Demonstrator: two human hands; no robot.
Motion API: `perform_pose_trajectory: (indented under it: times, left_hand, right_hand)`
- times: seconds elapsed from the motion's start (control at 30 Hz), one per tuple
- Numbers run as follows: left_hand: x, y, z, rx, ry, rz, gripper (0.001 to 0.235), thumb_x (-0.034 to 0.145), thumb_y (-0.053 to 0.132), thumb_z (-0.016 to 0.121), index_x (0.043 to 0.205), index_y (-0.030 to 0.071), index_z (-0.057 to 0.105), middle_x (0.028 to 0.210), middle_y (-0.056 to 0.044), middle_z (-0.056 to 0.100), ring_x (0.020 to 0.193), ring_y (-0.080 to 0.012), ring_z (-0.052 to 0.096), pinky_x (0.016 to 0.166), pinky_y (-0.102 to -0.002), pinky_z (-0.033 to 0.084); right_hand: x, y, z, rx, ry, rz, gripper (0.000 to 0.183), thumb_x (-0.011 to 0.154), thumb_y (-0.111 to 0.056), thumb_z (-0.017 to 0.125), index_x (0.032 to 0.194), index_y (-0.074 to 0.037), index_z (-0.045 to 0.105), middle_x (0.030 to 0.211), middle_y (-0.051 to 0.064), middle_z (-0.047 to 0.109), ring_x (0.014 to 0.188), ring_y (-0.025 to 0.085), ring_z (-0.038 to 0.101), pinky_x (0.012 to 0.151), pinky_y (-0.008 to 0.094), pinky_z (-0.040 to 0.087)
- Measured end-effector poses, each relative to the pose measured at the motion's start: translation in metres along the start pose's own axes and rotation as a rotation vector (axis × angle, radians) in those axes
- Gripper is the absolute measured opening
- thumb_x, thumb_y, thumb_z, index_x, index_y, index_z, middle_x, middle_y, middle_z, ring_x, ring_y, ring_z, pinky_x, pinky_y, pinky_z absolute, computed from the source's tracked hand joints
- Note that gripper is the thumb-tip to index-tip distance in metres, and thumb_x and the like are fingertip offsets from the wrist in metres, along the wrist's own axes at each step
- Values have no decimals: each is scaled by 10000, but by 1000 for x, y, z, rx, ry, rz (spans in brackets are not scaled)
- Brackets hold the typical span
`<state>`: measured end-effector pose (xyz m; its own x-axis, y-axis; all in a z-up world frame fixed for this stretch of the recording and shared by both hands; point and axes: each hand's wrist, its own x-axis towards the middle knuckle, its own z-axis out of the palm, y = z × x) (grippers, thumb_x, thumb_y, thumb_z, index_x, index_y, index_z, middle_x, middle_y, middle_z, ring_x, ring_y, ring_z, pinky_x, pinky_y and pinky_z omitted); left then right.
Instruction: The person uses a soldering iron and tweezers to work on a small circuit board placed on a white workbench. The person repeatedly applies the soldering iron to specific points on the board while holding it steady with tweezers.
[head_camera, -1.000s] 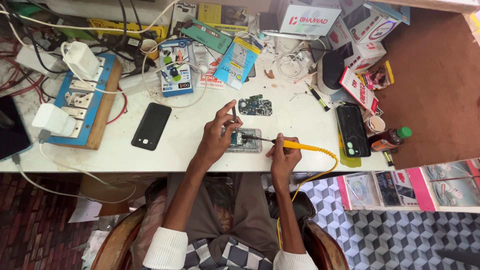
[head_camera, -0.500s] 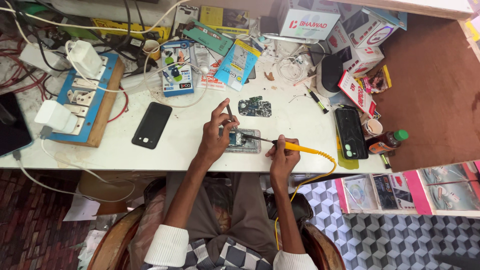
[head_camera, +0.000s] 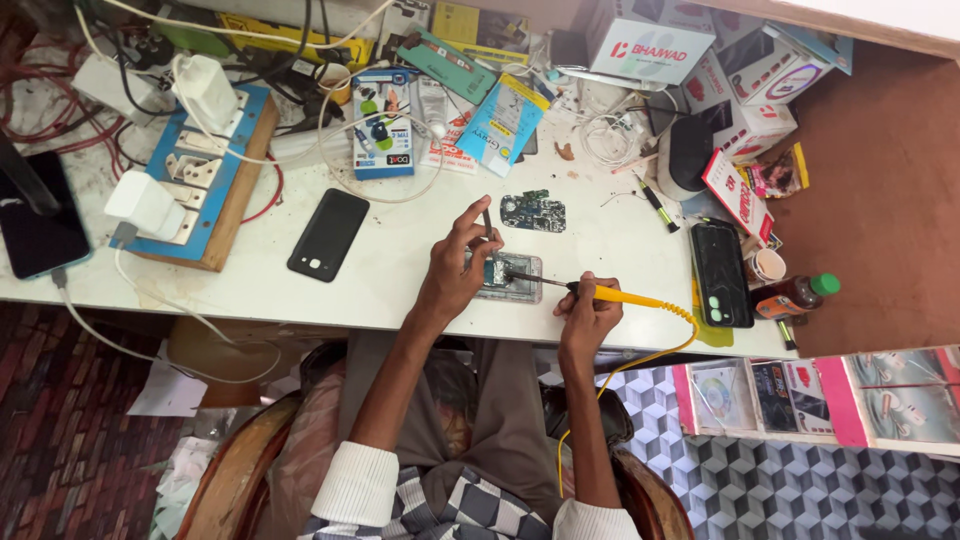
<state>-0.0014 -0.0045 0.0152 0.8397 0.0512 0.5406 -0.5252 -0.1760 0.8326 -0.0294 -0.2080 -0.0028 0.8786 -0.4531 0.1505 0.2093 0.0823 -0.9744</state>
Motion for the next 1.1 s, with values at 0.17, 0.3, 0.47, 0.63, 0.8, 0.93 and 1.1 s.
perform_pose_trajectory:
  times: [0.17, 0.3, 0.47, 0.63, 0.8, 0.93, 1.1]
  left_hand:
    - [2, 3, -2, -20, -7, 4, 685, 973, -50, 670, 1559, 125, 362, 988, -113, 759, 945, -229, 775, 829, -359, 598]
    - [1, 5, -2, -30, -5, -6, 676, 971, -51, 667, 1555, 127, 376, 972, -111, 753, 943, -227, 776, 822, -359, 597]
    - [2, 5, -4, -30, 4, 11, 660, 975, -60, 666, 1545, 137, 396, 963, -114, 749, 921, -230, 771, 816, -362, 593]
    - [3, 5, -4, -43, 1, 10, 661, 967, -66, 668, 1538, 142, 407, 954, -114, 741, 909, -232, 766, 805, -361, 594]
    - [2, 7, -4, -34, 10, 26, 658, 963, -69, 671, 1532, 144, 417, 984, -116, 739, 939, -237, 757, 818, -360, 603]
    - [1, 9, -5, -1, 23, 47, 668, 947, -79, 673, 1526, 145, 428, 1007, -120, 750, 962, -251, 741, 853, -383, 584]
    - [2, 7, -4, -53, 2, -6, 662, 968, -63, 670, 1537, 151, 411, 1002, -111, 744, 975, -223, 756, 872, -371, 603]
  right_hand:
    - [1, -3, 0, -25, -3, -10, 244, 1058, -198, 598, 890, -59, 488, 578, 25, 522, 440, 104, 501, 419, 239, 388]
    - [0, -2, 0, -50, 3, -18, 252, 1066, -199, 597, 892, -55, 486, 591, 24, 527, 454, 98, 506, 429, 234, 394]
    - [3, 0, 1, -51, 8, -23, 241, 1063, -183, 590, 887, -52, 489, 572, 27, 519, 438, 103, 500, 419, 238, 381]
    - [2, -1, 1, -32, -1, -39, 234, 1062, -164, 589, 884, -53, 484, 572, 26, 507, 438, 100, 490, 423, 242, 389]
    - [2, 0, -1, -23, -1, -23, 234, 1063, -163, 586, 884, -64, 472, 574, 17, 493, 438, 98, 481, 419, 242, 382]
    - [2, 3, -2, 8, 13, -27, 237, 1060, -156, 593, 882, -63, 466, 600, 7, 482, 442, 96, 483, 416, 251, 401]
    - [3, 7, -6, -15, -27, -39, 248, 1067, -155, 588, 881, -65, 452, 576, 23, 471, 422, 99, 464, 408, 251, 382]
